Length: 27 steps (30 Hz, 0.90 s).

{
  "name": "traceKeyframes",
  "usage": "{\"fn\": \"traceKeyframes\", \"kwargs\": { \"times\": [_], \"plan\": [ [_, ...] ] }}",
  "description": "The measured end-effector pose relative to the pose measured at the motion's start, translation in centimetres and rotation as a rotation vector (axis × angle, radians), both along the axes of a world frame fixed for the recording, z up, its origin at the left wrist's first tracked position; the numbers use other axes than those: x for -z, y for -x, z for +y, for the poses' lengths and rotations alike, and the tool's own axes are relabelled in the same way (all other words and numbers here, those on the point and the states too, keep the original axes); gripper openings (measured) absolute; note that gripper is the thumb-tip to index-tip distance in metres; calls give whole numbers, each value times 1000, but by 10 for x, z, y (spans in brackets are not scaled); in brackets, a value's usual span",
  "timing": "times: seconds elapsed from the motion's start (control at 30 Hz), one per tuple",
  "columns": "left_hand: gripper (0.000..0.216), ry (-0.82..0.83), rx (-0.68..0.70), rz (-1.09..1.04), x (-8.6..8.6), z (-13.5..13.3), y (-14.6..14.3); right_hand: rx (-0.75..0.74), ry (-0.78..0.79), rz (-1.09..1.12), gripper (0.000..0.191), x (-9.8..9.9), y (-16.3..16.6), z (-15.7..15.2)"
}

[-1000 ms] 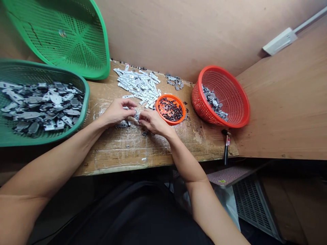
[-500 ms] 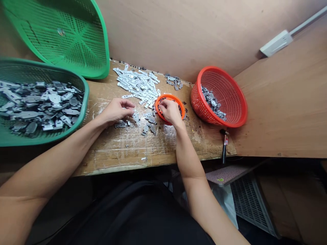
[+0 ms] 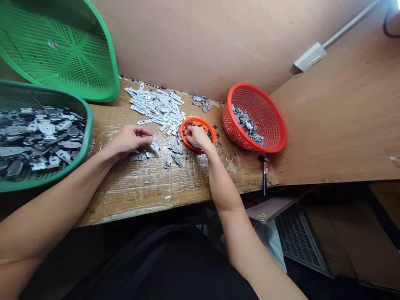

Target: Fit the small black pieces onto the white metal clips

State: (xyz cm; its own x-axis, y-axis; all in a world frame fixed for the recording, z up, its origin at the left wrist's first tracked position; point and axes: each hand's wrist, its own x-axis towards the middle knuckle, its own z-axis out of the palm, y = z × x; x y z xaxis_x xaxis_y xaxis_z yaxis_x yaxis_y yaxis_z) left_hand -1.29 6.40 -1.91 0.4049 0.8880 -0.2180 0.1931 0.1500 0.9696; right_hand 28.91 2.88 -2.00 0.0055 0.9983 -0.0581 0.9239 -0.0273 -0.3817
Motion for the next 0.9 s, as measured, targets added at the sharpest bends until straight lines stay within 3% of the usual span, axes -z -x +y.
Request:
{"fn": "traceKeyframes", "kwargs": {
  "times": [0.17,0.33,0.5,0.67,0.9],
  "plan": [
    [20,23,-12,-20,1,-1,-1,-14,-96,-80,7,-7,1,-13],
    [17,19,-5,-51,1,-5,-4,-272,-134,-214,10,-39,25,-27],
    [16,89,-8,-92,-1,-7,-5,-424,-72,-107,10,-64,61,-30],
    [15,106,3,-111,-5,-9,-5,-614,-1,-91,13,-62,100,-24],
    [14,90,30,-149,-6,-10,-4,-591,19,-160,34,-58,119,-12]
  ]
}}
